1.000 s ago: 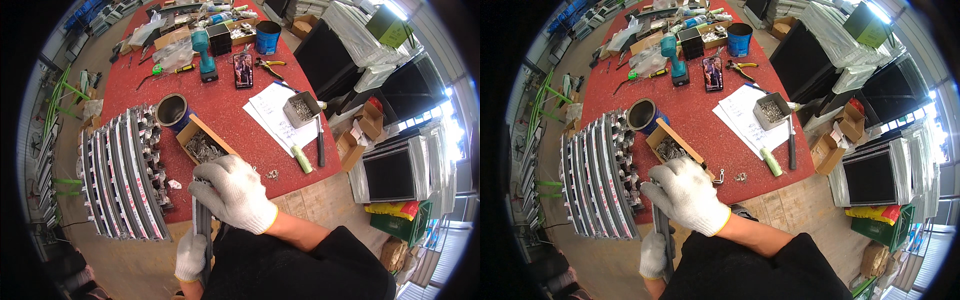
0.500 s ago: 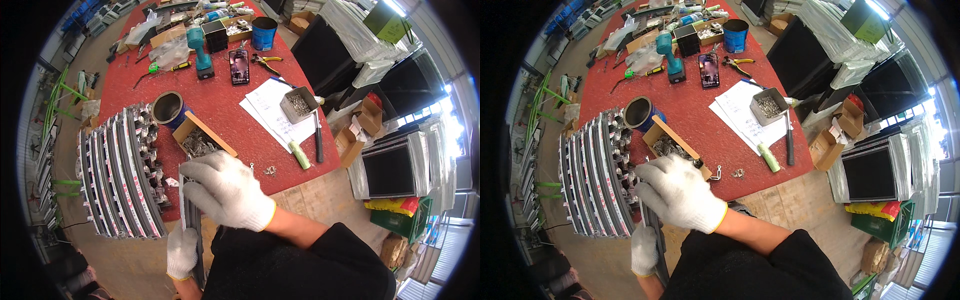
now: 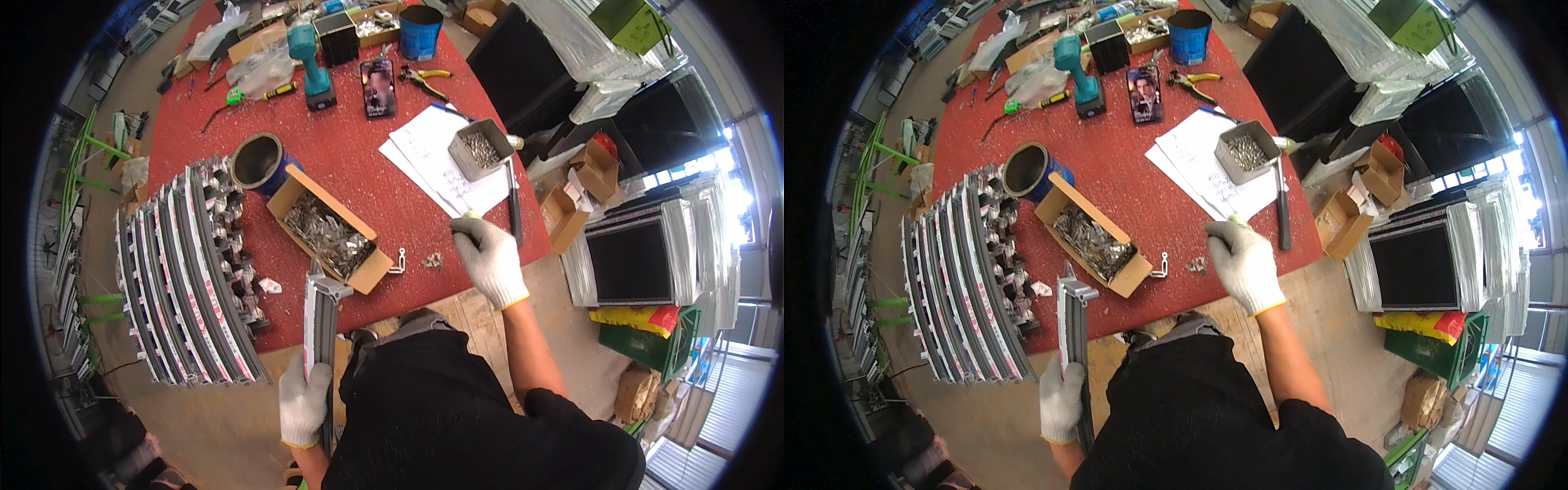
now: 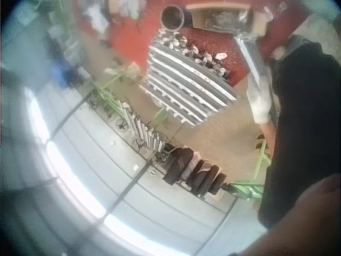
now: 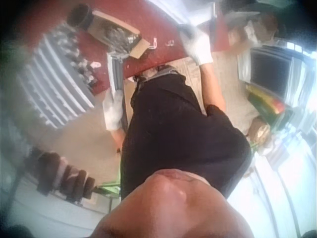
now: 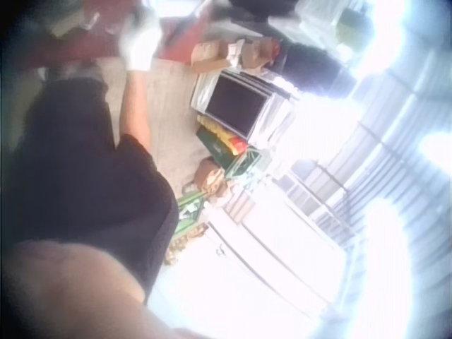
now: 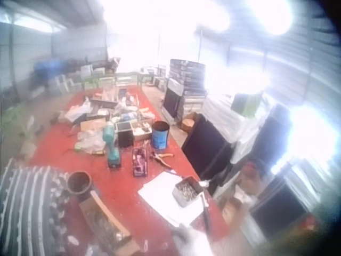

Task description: The person assembles metal frame components by inserting small metal brackets and fasteners into slots on long aluminum extrusions. They repeatedly pick parts from a cardboard box, fit them into the frame, and place the assembled units on a stack on the table.

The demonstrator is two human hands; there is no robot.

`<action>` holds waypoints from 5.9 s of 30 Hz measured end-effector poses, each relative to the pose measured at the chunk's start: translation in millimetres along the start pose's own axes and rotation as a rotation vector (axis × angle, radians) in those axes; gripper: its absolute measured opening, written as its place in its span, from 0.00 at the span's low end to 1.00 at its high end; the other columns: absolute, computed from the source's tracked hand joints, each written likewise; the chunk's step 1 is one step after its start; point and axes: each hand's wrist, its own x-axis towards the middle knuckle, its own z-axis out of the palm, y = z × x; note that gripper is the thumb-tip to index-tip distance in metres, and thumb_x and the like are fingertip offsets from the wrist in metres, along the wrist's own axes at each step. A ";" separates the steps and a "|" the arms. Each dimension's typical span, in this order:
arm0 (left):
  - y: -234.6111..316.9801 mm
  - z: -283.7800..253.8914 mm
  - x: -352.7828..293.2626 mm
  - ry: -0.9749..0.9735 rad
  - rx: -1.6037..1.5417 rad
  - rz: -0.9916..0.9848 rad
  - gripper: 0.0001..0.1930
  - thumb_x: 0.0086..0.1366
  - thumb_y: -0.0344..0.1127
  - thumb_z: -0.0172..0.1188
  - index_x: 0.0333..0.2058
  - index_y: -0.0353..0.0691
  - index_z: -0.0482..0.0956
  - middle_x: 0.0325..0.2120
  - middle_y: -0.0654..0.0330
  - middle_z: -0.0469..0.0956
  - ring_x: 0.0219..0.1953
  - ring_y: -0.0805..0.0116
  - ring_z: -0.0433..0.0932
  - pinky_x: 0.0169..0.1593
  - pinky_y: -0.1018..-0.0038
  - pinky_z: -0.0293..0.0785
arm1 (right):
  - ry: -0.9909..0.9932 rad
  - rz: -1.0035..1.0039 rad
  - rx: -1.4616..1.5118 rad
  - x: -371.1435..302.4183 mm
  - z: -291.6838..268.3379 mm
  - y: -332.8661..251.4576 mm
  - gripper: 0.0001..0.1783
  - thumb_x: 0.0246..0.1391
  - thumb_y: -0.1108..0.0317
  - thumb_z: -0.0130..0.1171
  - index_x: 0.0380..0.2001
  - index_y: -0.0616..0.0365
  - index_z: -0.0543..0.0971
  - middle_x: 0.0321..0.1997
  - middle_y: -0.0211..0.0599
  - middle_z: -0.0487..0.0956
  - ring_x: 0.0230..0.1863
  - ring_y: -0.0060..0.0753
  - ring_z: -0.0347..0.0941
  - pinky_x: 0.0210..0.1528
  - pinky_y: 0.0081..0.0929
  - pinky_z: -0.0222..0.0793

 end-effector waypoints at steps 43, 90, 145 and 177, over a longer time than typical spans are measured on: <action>-42.1 6.0 -38.9 0.201 -0.172 -0.189 0.24 0.72 0.45 0.67 0.54 0.28 0.84 0.36 0.36 0.86 0.40 0.44 0.89 0.48 0.55 0.82 | -0.423 -0.289 -0.299 38.2 178.2 -92.8 0.14 0.67 0.72 0.58 0.49 0.61 0.89 0.45 0.66 0.89 0.50 0.70 0.88 0.54 0.60 0.85; -41.8 -38.0 6.7 -0.193 -0.755 0.136 0.55 0.71 0.80 0.63 0.63 0.21 0.77 0.44 0.46 0.85 0.19 0.75 0.73 0.25 0.76 0.71 | -0.975 0.173 0.367 -29.4 122.4 -135.5 0.17 0.69 0.60 0.66 0.44 0.67 0.89 0.31 0.35 0.86 0.33 0.22 0.80 0.39 0.29 0.79; 3.5 -6.3 -13.4 0.066 -0.190 0.052 0.31 0.63 0.35 0.73 0.64 0.27 0.84 0.48 0.42 0.92 0.51 0.61 0.92 0.58 0.65 0.84 | -0.388 0.020 0.530 -18.2 44.9 -155.0 0.15 0.69 0.66 0.72 0.50 0.68 0.90 0.38 0.38 0.92 0.37 0.18 0.85 0.41 0.25 0.81; 10.2 -11.7 -3.2 -0.002 -0.141 -0.011 0.31 0.58 0.32 0.76 0.61 0.32 0.87 0.45 0.45 0.93 0.48 0.65 0.92 0.56 0.67 0.85 | -0.759 0.165 0.608 10.3 57.4 -130.2 0.20 0.66 0.61 0.70 0.48 0.70 0.91 0.37 0.37 0.90 0.37 0.24 0.84 0.43 0.27 0.81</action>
